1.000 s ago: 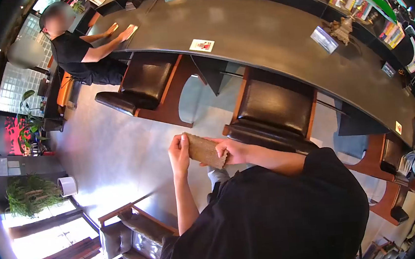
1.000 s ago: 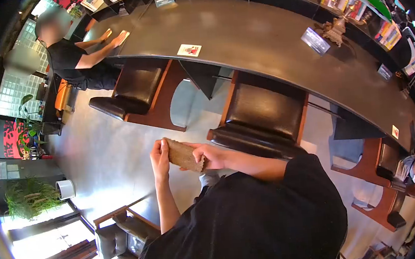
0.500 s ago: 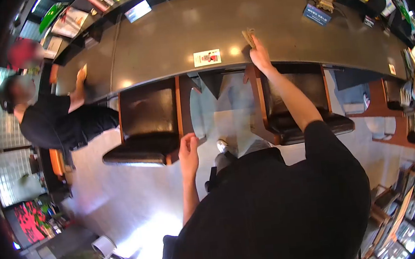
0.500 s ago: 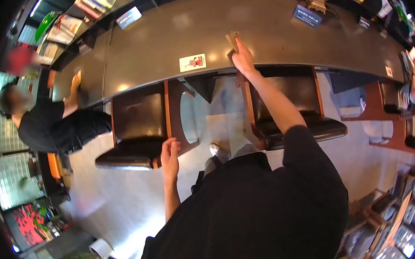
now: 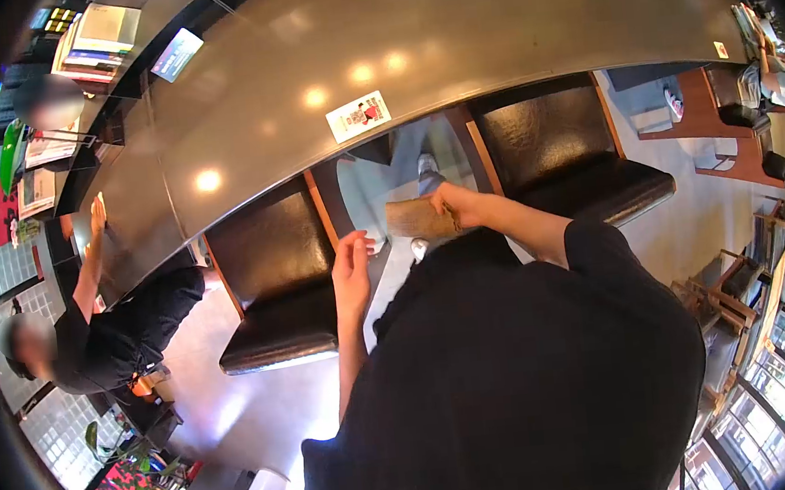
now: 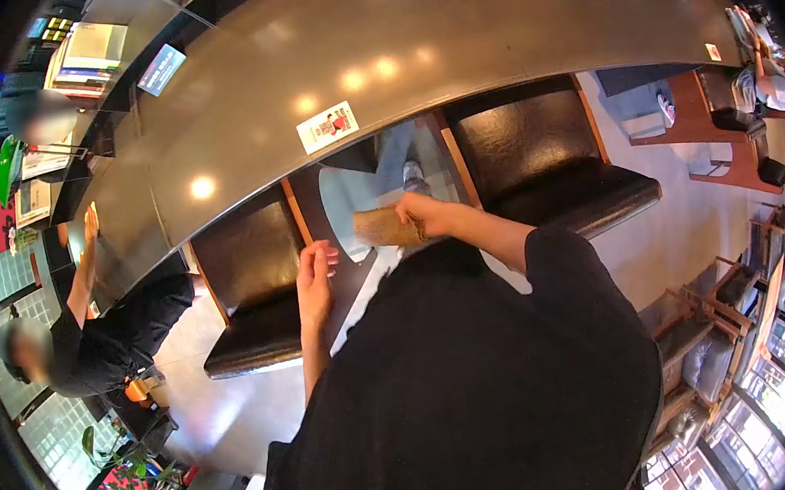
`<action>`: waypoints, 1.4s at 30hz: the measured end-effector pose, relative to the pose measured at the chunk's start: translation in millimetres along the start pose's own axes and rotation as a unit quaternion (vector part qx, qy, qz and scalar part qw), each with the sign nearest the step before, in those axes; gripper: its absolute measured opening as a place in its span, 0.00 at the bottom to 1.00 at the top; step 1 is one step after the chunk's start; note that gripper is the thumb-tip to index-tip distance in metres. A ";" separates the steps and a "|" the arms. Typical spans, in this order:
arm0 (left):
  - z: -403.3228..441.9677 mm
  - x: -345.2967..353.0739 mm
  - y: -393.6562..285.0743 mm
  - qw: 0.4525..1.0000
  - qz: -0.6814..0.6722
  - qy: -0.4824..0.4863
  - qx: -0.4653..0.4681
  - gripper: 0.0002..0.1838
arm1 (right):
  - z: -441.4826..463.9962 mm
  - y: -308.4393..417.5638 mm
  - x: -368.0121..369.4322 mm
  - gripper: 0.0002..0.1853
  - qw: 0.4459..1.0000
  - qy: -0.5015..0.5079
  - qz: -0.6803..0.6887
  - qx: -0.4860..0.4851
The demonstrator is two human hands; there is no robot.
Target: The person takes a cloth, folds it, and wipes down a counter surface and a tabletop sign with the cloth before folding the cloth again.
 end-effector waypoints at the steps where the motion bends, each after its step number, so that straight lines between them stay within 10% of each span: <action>1: 7.9 -3.9 -3.5 1.000 0.007 -0.009 -0.016 0.17 | -2.4 0.2 -6.0 0.36 1.000 0.001 0.010 0.004; 6: 63.2 -17.1 -18.6 0.997 0.024 -0.020 -0.070 0.17 | -65.3 142.1 -5.7 0.38 0.949 -0.049 0.006 -0.311; 9: 101.1 -14.9 -29.8 0.997 0.042 -0.003 -0.068 0.17 | -142.7 224.4 -37.3 0.42 0.841 -0.312 -0.236 -0.373; 11: 127.5 -9.9 -36.9 0.995 0.063 0.025 -0.068 0.18 | -176.7 272.8 -40.7 0.39 0.591 -0.448 -0.504 -0.443; 16: 164.8 -5.6 -50.0 0.994 0.076 0.040 -0.067 0.18 | -114.8 298.3 -57.5 0.39 0.373 -0.536 -0.720 -0.235; 28: 206.7 -12.2 -52.0 0.996 0.077 0.040 -0.018 0.14 | -16.3 268.8 6.0 0.35 0.405 -0.359 -0.801 -0.256; 30: 207.0 -16.0 -66.2 0.990 0.139 0.028 -0.007 0.14 | -71.8 281.3 -25.8 0.36 0.443 -0.394 -0.764 -0.254; 35: 193.6 -41.1 -61.5 0.976 0.216 -0.017 -0.012 0.13 | -200.2 343.5 -139.7 0.34 0.298 -0.662 -0.669 -0.158; 40: 177.8 -59.3 -48.0 0.976 0.215 -0.035 -0.020 0.12 | -138.7 381.6 -84.6 0.36 0.416 -0.569 -0.644 -0.297; 42: 173.2 -65.1 -40.7 0.976 0.211 -0.046 -0.029 0.13 | -60.4 356.3 -47.2 0.37 0.347 -0.513 -0.719 -0.316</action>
Point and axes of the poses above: each hand's wrist, its own z-axis towards the middle knuckle, its own x-axis out of the palm, y = z × x, the point moved 10 cm from there along z, towards the middle knuckle, and after that the axes turned 13 degrees about y, right-handed, at the moved point
